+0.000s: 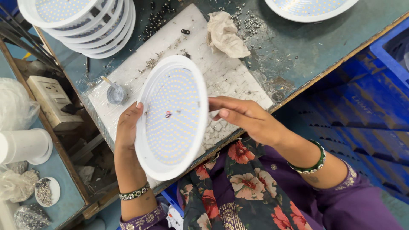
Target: The person assembles an LED light fixture by hand and using a power screwdriver. They place small screws into the circuit board and then use the power tool to secure the components into the white plastic housing.
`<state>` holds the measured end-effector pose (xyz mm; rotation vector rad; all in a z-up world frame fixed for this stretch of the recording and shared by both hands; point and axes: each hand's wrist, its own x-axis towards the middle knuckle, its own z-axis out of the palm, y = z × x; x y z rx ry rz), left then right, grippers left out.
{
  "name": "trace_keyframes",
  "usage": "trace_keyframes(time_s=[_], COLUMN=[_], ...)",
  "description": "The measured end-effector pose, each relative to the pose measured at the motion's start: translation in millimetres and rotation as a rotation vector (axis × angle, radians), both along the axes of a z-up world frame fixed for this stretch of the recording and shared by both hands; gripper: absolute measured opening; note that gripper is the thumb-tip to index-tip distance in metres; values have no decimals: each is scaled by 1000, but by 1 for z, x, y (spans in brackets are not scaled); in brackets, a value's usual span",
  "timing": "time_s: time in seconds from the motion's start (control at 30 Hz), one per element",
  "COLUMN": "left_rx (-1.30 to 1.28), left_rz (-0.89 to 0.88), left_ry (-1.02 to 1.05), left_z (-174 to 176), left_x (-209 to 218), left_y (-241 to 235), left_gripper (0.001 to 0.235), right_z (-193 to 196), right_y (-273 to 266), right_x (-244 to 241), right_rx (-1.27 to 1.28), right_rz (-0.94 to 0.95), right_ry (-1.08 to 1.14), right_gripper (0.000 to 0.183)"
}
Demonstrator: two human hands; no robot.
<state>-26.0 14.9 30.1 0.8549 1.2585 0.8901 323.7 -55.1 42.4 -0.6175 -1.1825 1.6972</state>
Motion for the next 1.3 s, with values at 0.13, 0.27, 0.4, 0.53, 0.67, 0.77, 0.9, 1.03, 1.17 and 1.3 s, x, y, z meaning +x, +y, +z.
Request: trace_keyframes(time_s=[0.13,0.27,0.4,0.53,0.67,0.77,0.9,1.03,1.17,1.3], left_rx=[41,114,217,205,778,839,903,987,985,945], left_rz=[61,71,49,-19,-43,-88,-426,-447,-474,-450], left_ry=[135,254,460,789,1223,998,844,933,968,918], left_z=[-9,-27,-38,-19,14,19,2,-15,-16,-8], left_x=[4,11,31,43,51,84,142,161,162,148], left_y=[-6,-13,-22,-26,-36,-40,-41,-32,-24,-21], left_gripper=[35,32,34,33,41,32,23,15,11,10], right_z=[-26,-60,-87,-102,-108,-108,-107,-113,-113,-110], right_y=[-12,-13,-1,4,9,12,10,5,5,4], right_x=[18,21,19,21,24,26,26,29,26,26], right_rx=[-11,-182,-346,-373,-453,-497,-576,-512,-485,-486], right_rz=[15,-43,-96,-89,-104,-104,-113,-112,-125,-117], right_ry=[20,-38,-190,-223,-293,-292,-258,-249,-258,-272], right_gripper=[54,54,51,48,44,43,43,43,44,46])
